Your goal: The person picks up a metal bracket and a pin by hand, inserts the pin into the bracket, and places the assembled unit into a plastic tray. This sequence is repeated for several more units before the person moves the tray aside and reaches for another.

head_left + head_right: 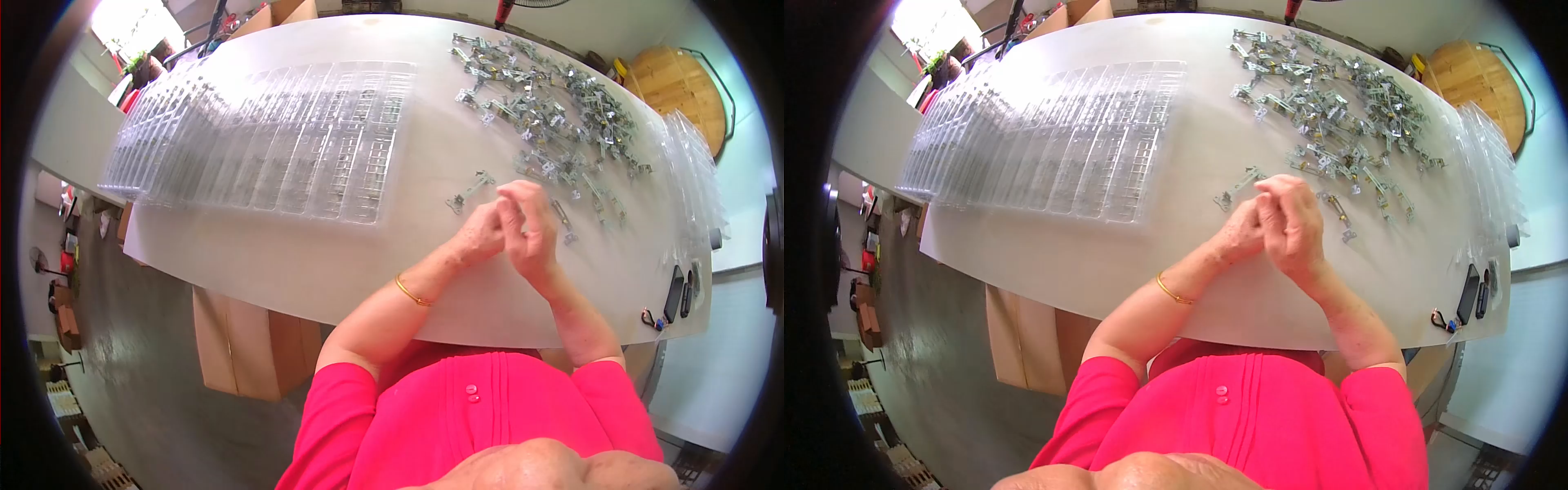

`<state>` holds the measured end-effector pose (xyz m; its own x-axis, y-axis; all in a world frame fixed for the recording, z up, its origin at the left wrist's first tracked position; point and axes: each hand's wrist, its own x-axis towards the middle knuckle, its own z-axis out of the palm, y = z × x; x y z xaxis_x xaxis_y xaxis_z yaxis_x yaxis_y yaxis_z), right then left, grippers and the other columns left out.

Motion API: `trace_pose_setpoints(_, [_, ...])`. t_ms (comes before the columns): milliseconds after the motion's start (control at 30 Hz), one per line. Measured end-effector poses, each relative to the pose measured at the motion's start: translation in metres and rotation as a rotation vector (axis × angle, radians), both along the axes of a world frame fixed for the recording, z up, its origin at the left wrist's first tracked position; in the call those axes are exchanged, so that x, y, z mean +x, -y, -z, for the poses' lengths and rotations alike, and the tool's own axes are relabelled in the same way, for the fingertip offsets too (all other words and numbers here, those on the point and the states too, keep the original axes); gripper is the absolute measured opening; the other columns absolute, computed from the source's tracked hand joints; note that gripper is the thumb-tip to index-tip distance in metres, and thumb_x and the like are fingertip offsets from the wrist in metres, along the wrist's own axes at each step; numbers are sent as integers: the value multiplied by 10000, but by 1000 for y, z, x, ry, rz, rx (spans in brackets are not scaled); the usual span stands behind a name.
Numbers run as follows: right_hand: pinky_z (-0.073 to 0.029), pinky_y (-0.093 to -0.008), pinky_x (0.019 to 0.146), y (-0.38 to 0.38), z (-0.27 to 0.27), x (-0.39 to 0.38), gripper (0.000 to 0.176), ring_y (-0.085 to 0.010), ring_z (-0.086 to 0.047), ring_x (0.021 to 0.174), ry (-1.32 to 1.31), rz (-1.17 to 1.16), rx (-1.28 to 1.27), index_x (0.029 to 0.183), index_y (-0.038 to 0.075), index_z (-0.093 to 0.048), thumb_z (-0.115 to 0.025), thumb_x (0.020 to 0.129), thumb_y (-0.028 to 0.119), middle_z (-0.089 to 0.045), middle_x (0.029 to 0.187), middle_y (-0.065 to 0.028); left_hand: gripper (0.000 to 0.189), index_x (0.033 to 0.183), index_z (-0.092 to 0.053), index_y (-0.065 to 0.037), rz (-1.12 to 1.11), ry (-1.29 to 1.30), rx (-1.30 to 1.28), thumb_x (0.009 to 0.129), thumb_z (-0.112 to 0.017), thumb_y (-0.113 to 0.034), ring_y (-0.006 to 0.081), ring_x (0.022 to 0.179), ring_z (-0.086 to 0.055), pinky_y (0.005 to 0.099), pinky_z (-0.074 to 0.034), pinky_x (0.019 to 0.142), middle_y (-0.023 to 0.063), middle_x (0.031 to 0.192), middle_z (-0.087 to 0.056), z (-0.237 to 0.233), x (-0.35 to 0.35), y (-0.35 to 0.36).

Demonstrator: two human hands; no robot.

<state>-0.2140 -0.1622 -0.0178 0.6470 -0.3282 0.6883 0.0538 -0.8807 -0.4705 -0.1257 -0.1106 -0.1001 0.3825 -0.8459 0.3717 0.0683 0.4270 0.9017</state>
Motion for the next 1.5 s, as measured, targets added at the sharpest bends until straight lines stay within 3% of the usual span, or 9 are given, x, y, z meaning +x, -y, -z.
trace_pose_setpoints(33, [-493,-332,848,6,7,-4,181,-264,-624,942,53,69,94,1074,44,-638,-649,896,15,-654,1011,-105,110,1015,-593,-32,-86,139,215,1001,-560,-136,118,753,-570,290,-499,686,0,834,-616,-19,4,-10])
trace_pose_setpoints(67, [-493,-332,848,9,12,-8,181,-264,-624,942,56,80,100,1074,44,-638,-649,896,15,-654,1011,-105,120,1063,-588,-25,-76,69,246,977,-569,-107,191,717,-585,324,-510,683,114,776,-575,-26,5,-12])
trace_pose_setpoints(167, [-499,-296,805,17,33,-18,139,-190,-625,927,51,148,357,1105,41,-616,-604,967,60,-653,1009,-76,27,955,-581,-25,-260,205,169,965,-592,-47,93,687,-537,266,-469,613,17,736,-562,-19,9,-11])
trace_pose_setpoints(333, [-503,-255,781,15,52,-24,129,-100,-615,881,-5,-117,888,1113,25,-606,-566,1012,95,-653,968,-22,59,891,-589,-25,-483,449,32,925,-634,-8,127,635,-559,268,-462,580,66,773,-590,-26,9,-10])
trace_pose_setpoints(833, [-504,-240,684,23,52,-30,102,-64,-593,755,-140,-134,926,1037,25,-605,-607,996,118,-672,872,-24,79,934,-617,-13,-636,681,22,889,-677,-40,228,808,-592,332,-498,705,97,875,-622,-36,24,-13])
trace_pose_setpoints(867, [-504,-240,684,22,51,-30,102,-64,-593,755,-138,-130,929,1037,25,-605,-607,996,118,-672,872,-24,143,983,-612,-15,-672,736,93,876,-694,-63,278,923,-585,379,-491,804,121,971,-627,-32,28,-14])
trace_pose_setpoints(1167, [-481,-225,613,24,52,-27,95,-68,-563,676,-79,-130,1041,1012,40,-605,-599,1004,135,-637,790,-7,201,1048,-621,-18,-707,955,451,877,-675,-110,341,1050,-560,449,-450,902,143,1037,-632,-23,37,-14])
trace_pose_setpoints(1300, [-481,-224,610,23,53,-26,93,-61,-561,684,-73,-113,1044,1030,44,-619,-596,1005,131,-635,796,-2,131,1002,-638,-17,-726,1042,405,895,-650,-91,345,972,-593,435,-475,849,144,1003,-647,-17,41,-14])
trace_pose_setpoints(1500, [-480,-222,612,22,47,-28,110,-53,-565,711,-52,-75,1054,1054,47,-628,-592,1004,138,-623,799,9,137,985,-649,7,-623,485,355,963,-619,-124,131,654,-547,284,-462,599,46,805,-624,-21,36,-12])
